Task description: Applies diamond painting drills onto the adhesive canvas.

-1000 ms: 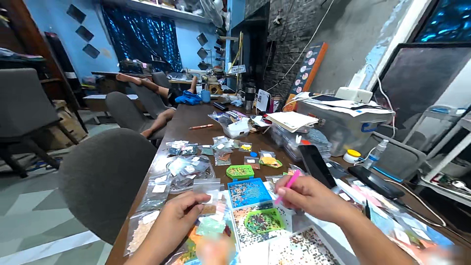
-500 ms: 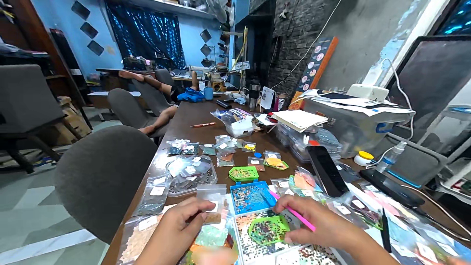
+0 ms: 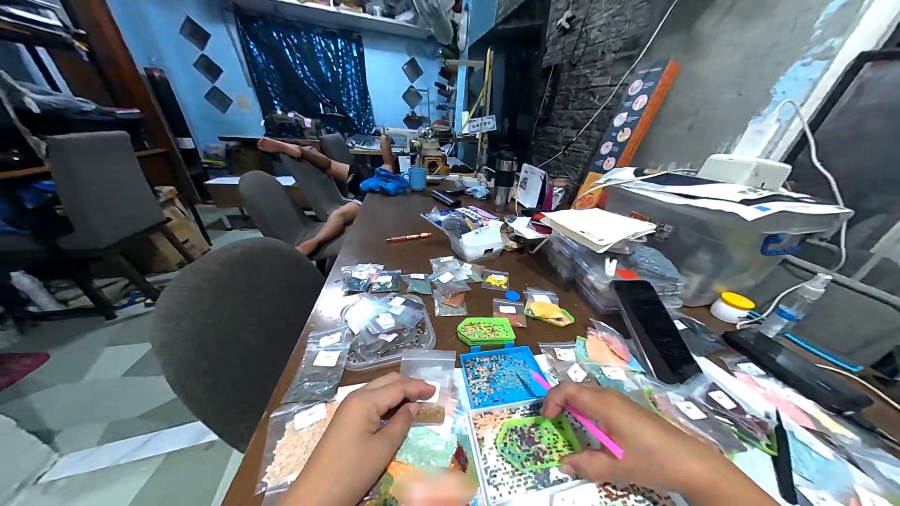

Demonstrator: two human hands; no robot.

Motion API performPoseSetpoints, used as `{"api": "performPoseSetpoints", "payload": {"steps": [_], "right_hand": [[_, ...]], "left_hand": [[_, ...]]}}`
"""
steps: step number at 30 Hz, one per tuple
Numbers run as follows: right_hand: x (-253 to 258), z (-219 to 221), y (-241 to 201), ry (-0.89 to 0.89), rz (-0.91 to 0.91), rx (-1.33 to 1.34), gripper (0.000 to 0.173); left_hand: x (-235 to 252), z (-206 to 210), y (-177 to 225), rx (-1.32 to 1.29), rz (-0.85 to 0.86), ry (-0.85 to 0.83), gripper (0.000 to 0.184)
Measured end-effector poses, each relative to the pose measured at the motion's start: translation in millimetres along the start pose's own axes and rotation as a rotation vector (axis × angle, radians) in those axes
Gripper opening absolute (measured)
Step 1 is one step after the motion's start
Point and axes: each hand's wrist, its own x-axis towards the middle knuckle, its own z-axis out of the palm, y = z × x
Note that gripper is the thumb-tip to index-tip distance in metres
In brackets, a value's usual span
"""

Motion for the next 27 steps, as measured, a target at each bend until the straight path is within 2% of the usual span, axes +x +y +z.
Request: {"api": "performPoseSetpoints", "payload": {"steps": [3, 6, 9, 17, 27], "right_hand": [[-2, -3, 7, 0.106, -0.036, 0.068, 0.045], [-8, -11, 13, 0.254, -0.015, 0.066, 0.043], [-13, -19, 20, 0.330, 0.030, 0.032, 0.042], [-14, -21, 15, 0.242, 0.106, 0.031, 0.041], [-15, -20, 18, 0.278, 0.129, -0.008, 0.043]], "left_hand": [[1, -1, 1, -0.005, 0.001, -0.001, 0.026], [1, 0, 0, 0.001, 0.004, 0.003, 0.026], [1, 0, 0, 0.002, 0.008, 0.005, 0.026], [0, 0, 1, 0.001, 0.004, -0.006, 0.026], [0, 1, 2, 0.007, -0.002, -0.011, 0.026]]}}
